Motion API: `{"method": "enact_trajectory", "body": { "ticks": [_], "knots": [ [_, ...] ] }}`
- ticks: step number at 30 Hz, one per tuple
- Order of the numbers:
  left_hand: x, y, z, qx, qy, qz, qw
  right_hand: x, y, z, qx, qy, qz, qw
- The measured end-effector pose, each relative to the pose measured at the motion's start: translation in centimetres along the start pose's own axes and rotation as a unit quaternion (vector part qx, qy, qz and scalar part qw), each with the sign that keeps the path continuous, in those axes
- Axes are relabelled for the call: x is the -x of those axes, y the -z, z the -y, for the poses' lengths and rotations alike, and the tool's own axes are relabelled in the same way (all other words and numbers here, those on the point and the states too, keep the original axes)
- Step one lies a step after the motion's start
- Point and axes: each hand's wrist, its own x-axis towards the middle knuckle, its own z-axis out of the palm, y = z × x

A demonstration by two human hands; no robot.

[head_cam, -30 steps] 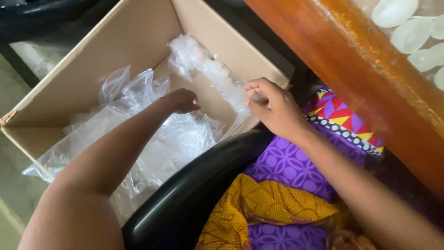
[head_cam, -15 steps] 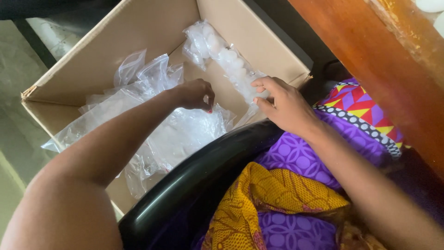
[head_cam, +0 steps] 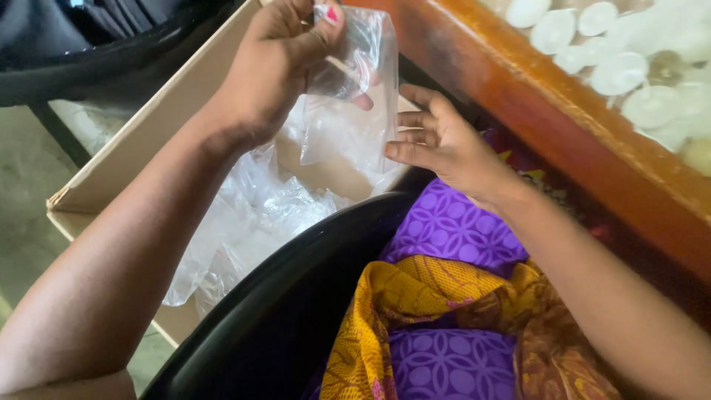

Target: The person packs small white tealight-style candles into a clear plastic bag, filling it from the pile on the table, then seals the bag and places it into a cardboard box alongside other filled bags. They repeat the filling and bagging cycle with the candle pile.

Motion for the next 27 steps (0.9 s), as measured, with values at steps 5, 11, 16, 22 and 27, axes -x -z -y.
{"method": "enact_trajectory", "body": {
  "ticks": [5, 11, 16, 22, 27],
  "knots": [
    [-1.0, -2.6, -2.4, 0.067, -0.074, 0.03, 0.995, 5.9, 3.8, 4.1, -0.295, -0.026, 0.053, 0.954],
    [-0.8, -5.9, -3.7, 0.185, -0.079, 0.045, 0.979, 10.8, 6.9, 8.6, -0.208, 0.003, -0.016, 0.978],
    [-1.9, -11.5, -5.3, 0.273, -0.031, -0.004, 0.962, 11.6, 6.5, 5.6, -0.325, -0.061, -0.024, 0.943],
    [-3.5, -14.4, -5.5, 0.245, 0.007, 0.041, 0.969, 15.1, 11.2, 7.8, -0.274, -0.036, -0.145, 0.95],
    [-6.2, -14.9, -1.8, 0.128, 0.019, -0.037, 0.991, 18.5, 15.2, 11.4, -0.115, -0.074, -0.292, 0.947]
  ]
}}
